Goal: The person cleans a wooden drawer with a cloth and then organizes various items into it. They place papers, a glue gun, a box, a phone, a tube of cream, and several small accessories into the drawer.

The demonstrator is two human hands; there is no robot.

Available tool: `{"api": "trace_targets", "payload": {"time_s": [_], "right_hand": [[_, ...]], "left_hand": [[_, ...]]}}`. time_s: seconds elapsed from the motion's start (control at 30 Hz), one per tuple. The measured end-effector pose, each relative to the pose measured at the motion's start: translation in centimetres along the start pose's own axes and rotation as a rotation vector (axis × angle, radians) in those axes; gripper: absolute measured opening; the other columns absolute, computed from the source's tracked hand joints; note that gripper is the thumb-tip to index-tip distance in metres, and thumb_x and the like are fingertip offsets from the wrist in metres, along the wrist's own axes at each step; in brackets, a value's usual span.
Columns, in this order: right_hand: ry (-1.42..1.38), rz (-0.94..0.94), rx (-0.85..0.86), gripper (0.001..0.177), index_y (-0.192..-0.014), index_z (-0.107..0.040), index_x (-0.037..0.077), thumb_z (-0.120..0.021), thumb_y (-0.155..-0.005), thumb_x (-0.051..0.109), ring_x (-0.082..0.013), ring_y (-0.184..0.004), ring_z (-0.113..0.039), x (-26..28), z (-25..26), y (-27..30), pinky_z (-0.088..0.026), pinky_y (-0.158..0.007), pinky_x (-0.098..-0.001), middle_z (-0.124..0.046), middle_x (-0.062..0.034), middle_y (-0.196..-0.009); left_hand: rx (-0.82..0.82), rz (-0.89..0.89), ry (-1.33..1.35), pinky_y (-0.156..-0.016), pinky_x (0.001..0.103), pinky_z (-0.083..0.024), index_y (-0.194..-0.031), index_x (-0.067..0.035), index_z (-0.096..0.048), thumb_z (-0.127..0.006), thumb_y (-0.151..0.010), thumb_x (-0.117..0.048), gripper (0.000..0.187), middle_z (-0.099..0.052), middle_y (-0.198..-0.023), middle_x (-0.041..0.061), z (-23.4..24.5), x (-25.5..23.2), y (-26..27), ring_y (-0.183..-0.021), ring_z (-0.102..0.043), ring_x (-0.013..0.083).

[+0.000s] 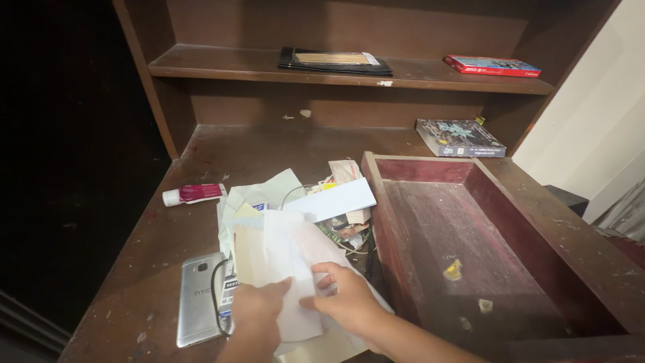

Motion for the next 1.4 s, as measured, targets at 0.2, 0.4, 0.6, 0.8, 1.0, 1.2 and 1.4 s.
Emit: {"api": "trace_targets", "payload": {"time_s": [0.2, 0.4, 0.6, 0.8, 1.0, 1.2, 1.4], "right_hand": [[-0.275, -0.069, -0.233, 0.060, -0.135, -0.059, 0.012, -0.077, -0.084, 0.037, -0.0223, -0.103, -0.072, 1.4, 5.0, -0.4, -0.060, -0.086, -0.0403, -0.073, -0.0091, -0.119], [-0.807, -0.281, 0.187, 0.077, -0.144, -0.054, 0.004, -0.075, -0.080, 0.041, -0.0306, -0.107, -0.073, 2.5, 6.2, 0.6, -0.061, -0.086, -0.0486, -0.072, -0.0191, -0.126], [-0.690, -0.217, -0.093, 0.088, -0.151, -0.036, 0.023, -0.080, -0.075, 0.014, -0.0329, -0.112, -0.071, 3.8, 11.1, 3.9, -0.060, -0.089, -0.0531, -0.066, -0.0200, -0.132], [-0.634, -0.074, -0.196, 0.083, -0.151, -0.037, 0.022, -0.074, -0.078, 0.006, -0.0293, -0.120, -0.068, 4.5, 17.2, 6.0, -0.059, -0.094, -0.0518, -0.062, -0.0148, -0.137], [-0.529, -0.081, -0.219, 0.079, -0.151, -0.036, 0.018, -0.071, -0.081, 0.007, -0.0294, -0.124, -0.066, 1.3, 23.0, 6.7, -0.056, -0.097, -0.0468, -0.062, -0.0155, -0.138], [-0.527, -0.091, -0.195, 0.084, -0.152, -0.038, 0.012, -0.071, -0.076, -0.001, -0.0276, -0.123, -0.065, -4.6, 26.0, 5.7, -0.053, -0.101, -0.0436, -0.062, -0.0164, -0.136], [-0.476, -0.244, -0.266, 0.105, -0.159, -0.025, 0.031, -0.070, -0.074, -0.012, -0.0287, -0.124, -0.062, -8.2, 27.9, 4.7, -0.052, -0.103, -0.0477, -0.057, -0.0162, -0.137]], "left_hand": [[0.276, 0.078, 0.099, -0.077, 0.062, -0.062, -0.120, 0.017, -0.065, -0.079, -0.080, -0.004, 0.048, -0.075, -0.110, 0.030, 3.4, -5.9, 0.5, -0.092, -0.076, 0.0441], [0.477, 0.144, 0.030, -0.082, 0.057, -0.062, -0.125, 0.007, -0.067, -0.078, -0.080, -0.009, 0.048, -0.077, -0.113, 0.023, 2.1, -10.3, 4.1, -0.095, -0.076, 0.0380], [0.528, 0.045, 0.037, -0.080, 0.055, -0.064, -0.122, 0.004, -0.068, -0.080, -0.074, -0.001, 0.050, -0.078, -0.111, 0.021, -2.3, -10.1, 6.3, -0.092, -0.078, 0.0370], [0.544, -0.045, -0.029, -0.078, 0.049, -0.065, -0.119, 0.011, -0.070, -0.086, -0.067, -0.001, 0.056, -0.079, -0.109, 0.024, -7.8, -10.6, 9.5, -0.091, -0.078, 0.0370], [0.532, -0.318, -0.059, -0.084, 0.039, -0.063, -0.133, 0.000, -0.051, -0.092, -0.057, -0.007, 0.086, -0.073, -0.117, 0.015, -15.3, -8.9, 12.9, -0.101, -0.076, 0.0282], [0.344, -0.539, -0.387, -0.097, 0.038, -0.056, -0.149, -0.002, -0.018, -0.097, -0.059, -0.014, 0.120, -0.066, -0.125, 0.020, -18.2, -6.7, 14.8, -0.112, -0.071, 0.0325], [0.325, -0.560, -0.575, -0.103, 0.041, -0.049, -0.164, -0.014, 0.017, -0.090, -0.064, -0.005, 0.146, -0.050, -0.141, 0.021, -18.7, -5.6, 18.0, -0.124, -0.059, 0.0376]]}}
Point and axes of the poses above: each hand's wrist, its own y-axis away from the middle knuckle, its own z-axis out of the back of the hand, x = y × z, the point moved 2 cm from there along -y, towards the middle knuckle
